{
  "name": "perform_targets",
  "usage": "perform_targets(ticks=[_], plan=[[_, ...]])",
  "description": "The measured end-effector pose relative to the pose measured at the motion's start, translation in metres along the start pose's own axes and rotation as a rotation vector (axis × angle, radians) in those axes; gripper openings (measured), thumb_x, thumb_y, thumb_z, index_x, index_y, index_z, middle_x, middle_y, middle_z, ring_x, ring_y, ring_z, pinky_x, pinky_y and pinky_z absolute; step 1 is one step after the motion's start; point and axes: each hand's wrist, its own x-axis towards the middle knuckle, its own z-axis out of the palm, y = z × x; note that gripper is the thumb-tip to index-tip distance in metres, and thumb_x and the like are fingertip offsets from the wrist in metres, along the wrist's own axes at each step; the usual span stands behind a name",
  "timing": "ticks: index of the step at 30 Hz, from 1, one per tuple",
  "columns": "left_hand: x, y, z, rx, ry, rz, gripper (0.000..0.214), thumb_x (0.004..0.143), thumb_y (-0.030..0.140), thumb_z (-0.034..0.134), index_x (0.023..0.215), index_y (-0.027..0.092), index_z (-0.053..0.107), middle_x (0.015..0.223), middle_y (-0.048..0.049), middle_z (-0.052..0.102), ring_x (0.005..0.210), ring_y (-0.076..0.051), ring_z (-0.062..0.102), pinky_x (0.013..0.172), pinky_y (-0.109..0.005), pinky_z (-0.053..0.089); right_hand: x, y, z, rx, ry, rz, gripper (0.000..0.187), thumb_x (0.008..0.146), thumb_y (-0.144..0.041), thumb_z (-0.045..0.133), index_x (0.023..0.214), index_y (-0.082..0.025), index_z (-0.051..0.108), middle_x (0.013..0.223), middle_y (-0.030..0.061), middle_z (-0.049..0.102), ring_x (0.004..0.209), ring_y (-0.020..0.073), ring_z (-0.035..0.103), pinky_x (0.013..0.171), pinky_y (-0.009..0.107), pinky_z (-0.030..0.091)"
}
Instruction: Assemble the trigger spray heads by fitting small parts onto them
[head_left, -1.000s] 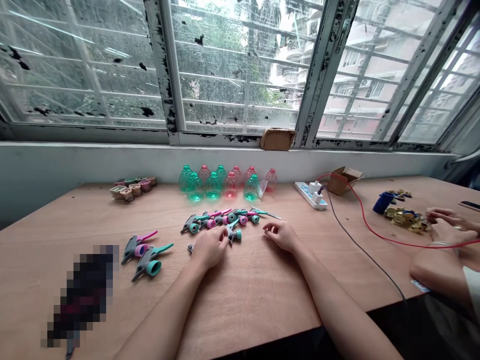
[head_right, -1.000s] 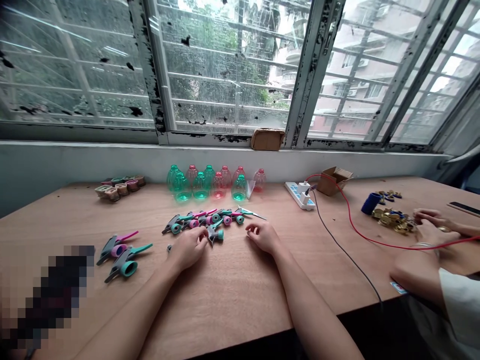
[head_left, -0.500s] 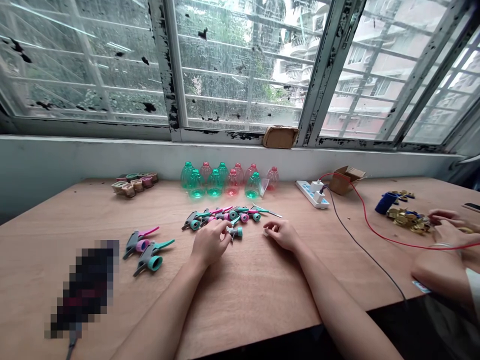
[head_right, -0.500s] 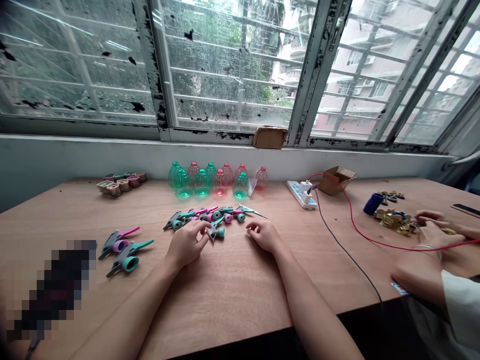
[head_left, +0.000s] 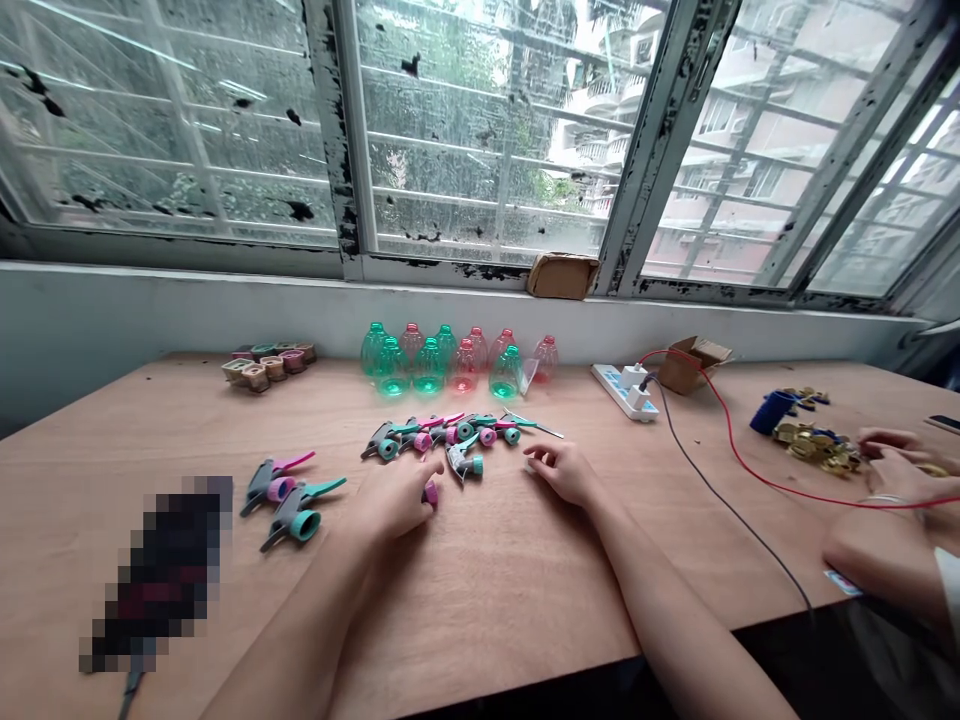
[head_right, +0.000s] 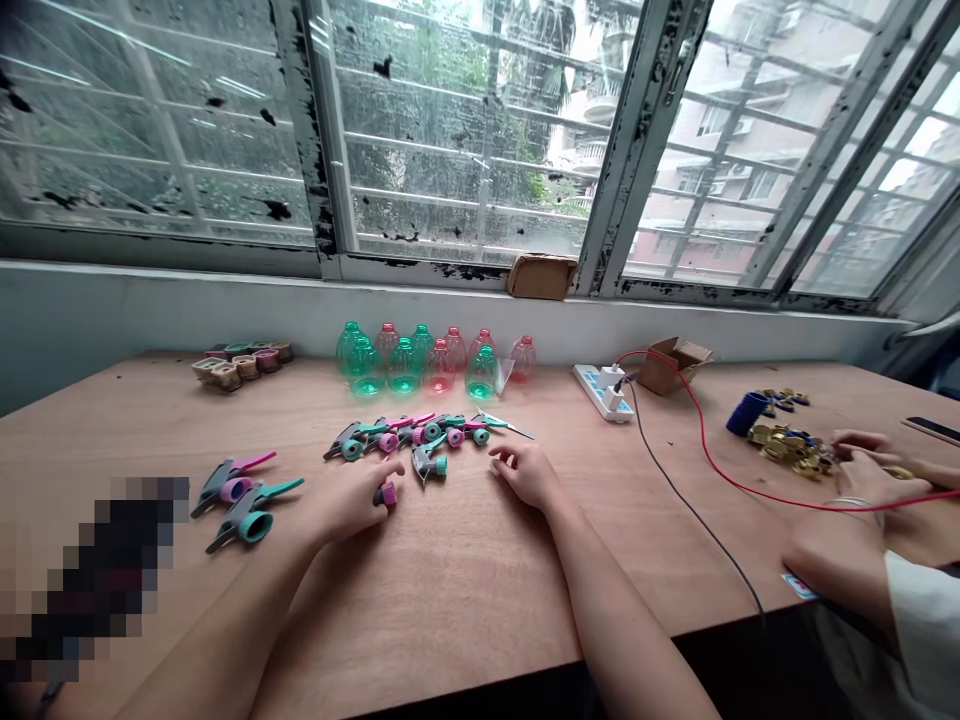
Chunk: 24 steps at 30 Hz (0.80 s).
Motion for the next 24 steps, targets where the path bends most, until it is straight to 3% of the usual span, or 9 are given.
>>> perform_targets(ticks=[3,7,9,12,15,18,21,24], plan=[[0.002,0.008,-0.005,-0.062,0.109,0.046,0.038,0.071,0.015,0.053,0.104,0.029,0.065,0.096,-0.0036,0.070,0.081,-0.023,0.065,0.063,-0.027,0.045,0.000,0.000,0.000,-0.005,0.010,-0.001,0.030,0.080,-0.030,0.058,0.104,-0.018,0.072,0.064,0.0021,0.065,0.054,0.0131,0.052,0.055,0.025,0.042],[0.003,0.027,0.000,-0.278,0.331,0.284,0.034,0.082,0.018,0.050,0.111,0.027,0.065,0.110,-0.0037,0.068,0.094,-0.018,0.064,0.078,-0.025,0.047,0.000,-0.002,0.001,-0.013,0.000,-0.007,0.023,0.080,-0.032,0.060,0.090,-0.018,0.075,0.062,0.0023,0.065,0.052,0.0131,0.052,0.055,0.025,0.041],[0.003,0.038,0.010,-0.383,0.306,0.394,0.031,0.085,0.022,0.051,0.113,0.027,0.065,0.109,-0.0043,0.069,0.091,-0.016,0.065,0.078,-0.024,0.048,0.000,-0.005,0.001,0.017,-0.014,-0.022,0.020,0.080,-0.033,0.060,0.083,-0.019,0.074,0.061,0.0016,0.065,0.052,0.0127,0.051,0.053,0.025,0.040],[0.002,0.052,0.027,-0.501,0.122,0.487,0.034,0.081,0.023,0.059,0.114,0.027,0.065,0.103,-0.0036,0.071,0.083,-0.015,0.065,0.072,-0.022,0.048,-0.001,-0.008,0.003,0.069,-0.015,-0.039,0.020,0.080,-0.034,0.060,0.078,-0.018,0.072,0.059,0.0005,0.063,0.050,0.0118,0.050,0.050,0.024,0.038],[0.001,0.059,0.036,-0.593,-0.034,0.500,0.038,0.076,0.020,0.064,0.114,0.027,0.066,0.092,-0.0018,0.072,0.072,-0.013,0.063,0.066,-0.020,0.047,-0.001,-0.010,0.006,0.109,0.020,-0.026,0.023,0.079,-0.038,0.059,0.076,-0.018,0.070,0.055,-0.0006,0.059,0.048,0.0115,0.047,0.047,0.023,0.035],[0.000,0.060,0.036,-0.669,-0.068,0.483,0.038,0.076,0.018,0.063,0.114,0.025,0.066,0.089,-0.0021,0.071,0.068,-0.012,0.061,0.065,-0.020,0.046,-0.001,-0.010,0.007,0.154,0.060,-0.005,0.026,0.079,-0.041,0.060,0.077,-0.018,0.070,0.054,-0.0004,0.058,0.046,0.0116,0.045,0.046,0.024,0.034],[0.002,0.056,0.036,-0.690,-0.013,0.410,0.037,0.076,0.020,0.065,0.113,0.023,0.067,0.085,-0.0017,0.071,0.064,-0.011,0.059,0.063,-0.020,0.045,-0.002,-0.014,0.006,0.212,0.091,-0.005,0.028,0.078,-0.044,0.063,0.075,-0.017,0.070,0.060,0.0022,0.062,0.049,0.0121,0.047,0.048,0.025,0.035],[0.006,0.050,0.038,-0.724,0.177,0.278,0.035,0.078,0.025,0.064,0.114,0.023,0.066,0.087,-0.0013,0.072,0.063,-0.011,0.057,0.063,-0.021,0.046,-0.003,-0.022,0.005,0.355,0.127,0.008,0.030,0.075,-0.046,0.066,0.074,-0.016,0.069,0.065,0.0034,0.063,0.053,0.0121,0.048,0.049,0.024,0.036]])
